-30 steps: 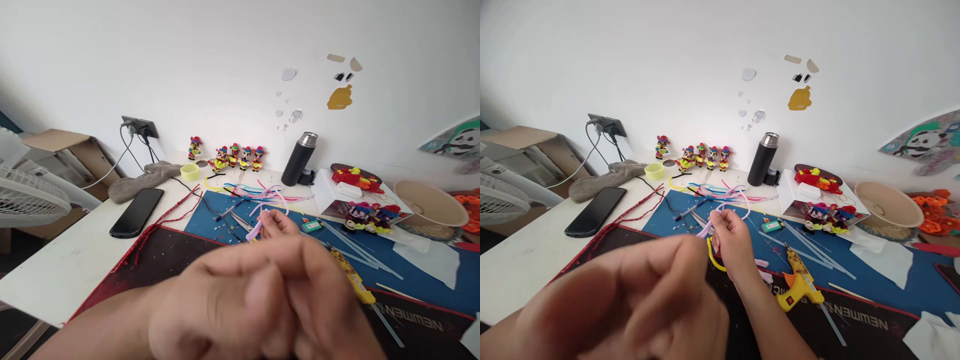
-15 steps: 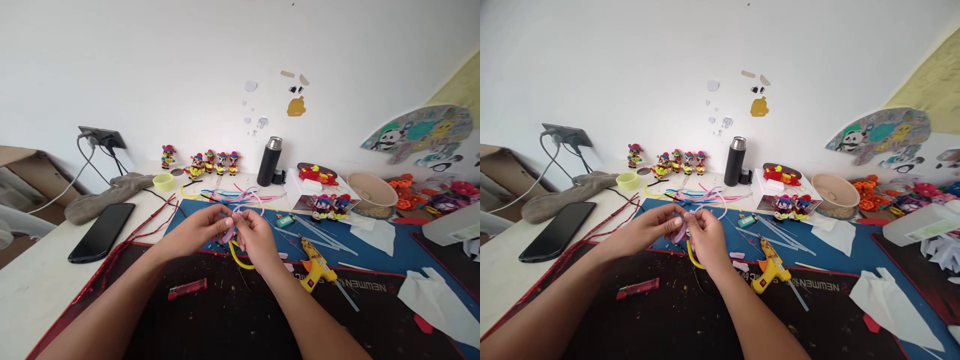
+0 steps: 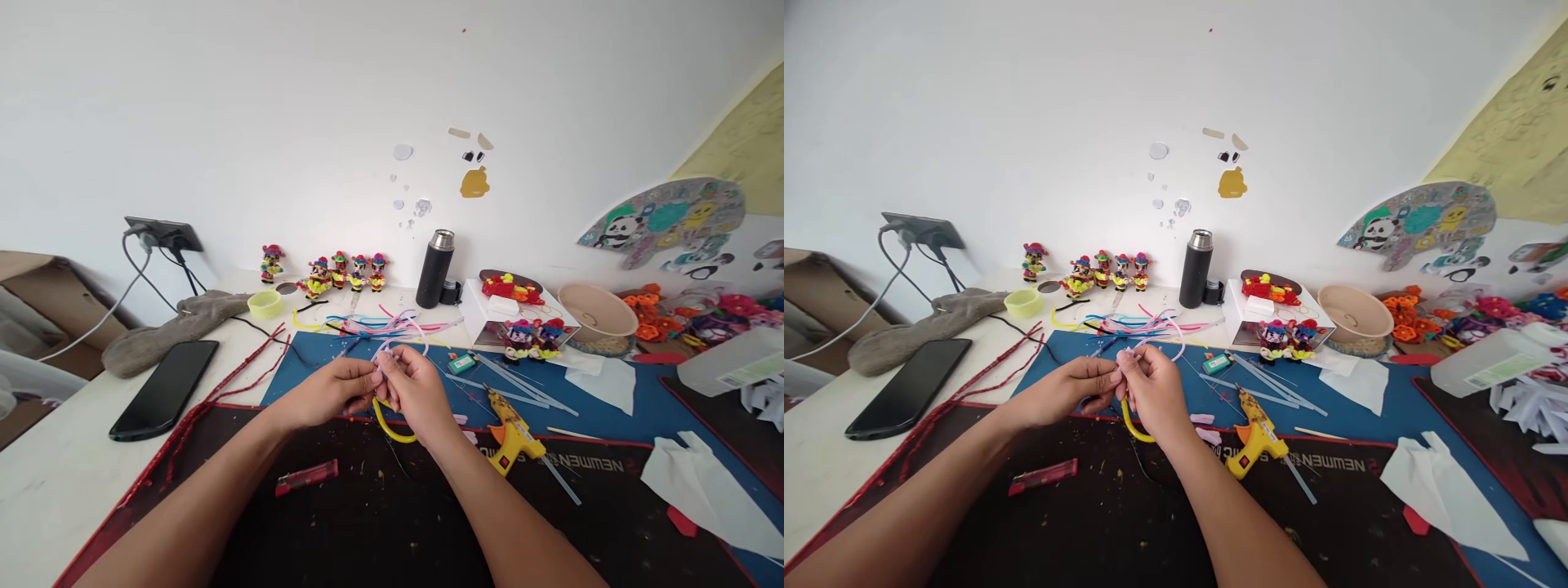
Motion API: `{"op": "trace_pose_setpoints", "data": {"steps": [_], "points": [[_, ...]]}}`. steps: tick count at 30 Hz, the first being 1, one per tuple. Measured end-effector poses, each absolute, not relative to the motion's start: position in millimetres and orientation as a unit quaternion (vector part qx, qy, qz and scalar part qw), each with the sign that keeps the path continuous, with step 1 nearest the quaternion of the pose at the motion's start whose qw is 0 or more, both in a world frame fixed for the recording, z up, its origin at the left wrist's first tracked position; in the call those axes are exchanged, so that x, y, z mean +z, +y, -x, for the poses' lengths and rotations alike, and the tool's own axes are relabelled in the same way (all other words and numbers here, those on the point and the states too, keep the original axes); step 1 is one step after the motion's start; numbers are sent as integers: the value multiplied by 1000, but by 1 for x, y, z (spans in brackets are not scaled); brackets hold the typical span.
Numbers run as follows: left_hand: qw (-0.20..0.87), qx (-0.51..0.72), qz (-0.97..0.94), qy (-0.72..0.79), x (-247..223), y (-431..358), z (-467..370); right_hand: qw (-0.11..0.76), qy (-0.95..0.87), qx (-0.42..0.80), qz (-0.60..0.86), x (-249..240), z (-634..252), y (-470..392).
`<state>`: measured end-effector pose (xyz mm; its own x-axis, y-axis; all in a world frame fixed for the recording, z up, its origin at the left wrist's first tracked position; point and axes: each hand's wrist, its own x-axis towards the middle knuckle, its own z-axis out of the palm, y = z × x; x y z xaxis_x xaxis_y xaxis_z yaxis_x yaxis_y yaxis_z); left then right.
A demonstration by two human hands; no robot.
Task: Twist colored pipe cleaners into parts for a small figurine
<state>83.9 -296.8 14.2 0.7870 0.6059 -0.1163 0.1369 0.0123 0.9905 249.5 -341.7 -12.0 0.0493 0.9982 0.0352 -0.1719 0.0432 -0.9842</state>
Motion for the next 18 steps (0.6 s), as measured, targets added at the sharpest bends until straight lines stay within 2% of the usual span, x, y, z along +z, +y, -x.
{"op": "trace_pose_setpoints", "data": {"steps": [4, 14, 18], "points": [[707, 158, -631, 277, 10, -294, -83, 554, -460, 521, 458, -15, -249, -340], [804, 213, -502, 237, 10, -291, -79, 548, -426, 575, 433, 2, -250, -349], [825, 179, -490, 215, 7, -290, -76, 547, -433, 577, 424, 1, -250, -349]]}}
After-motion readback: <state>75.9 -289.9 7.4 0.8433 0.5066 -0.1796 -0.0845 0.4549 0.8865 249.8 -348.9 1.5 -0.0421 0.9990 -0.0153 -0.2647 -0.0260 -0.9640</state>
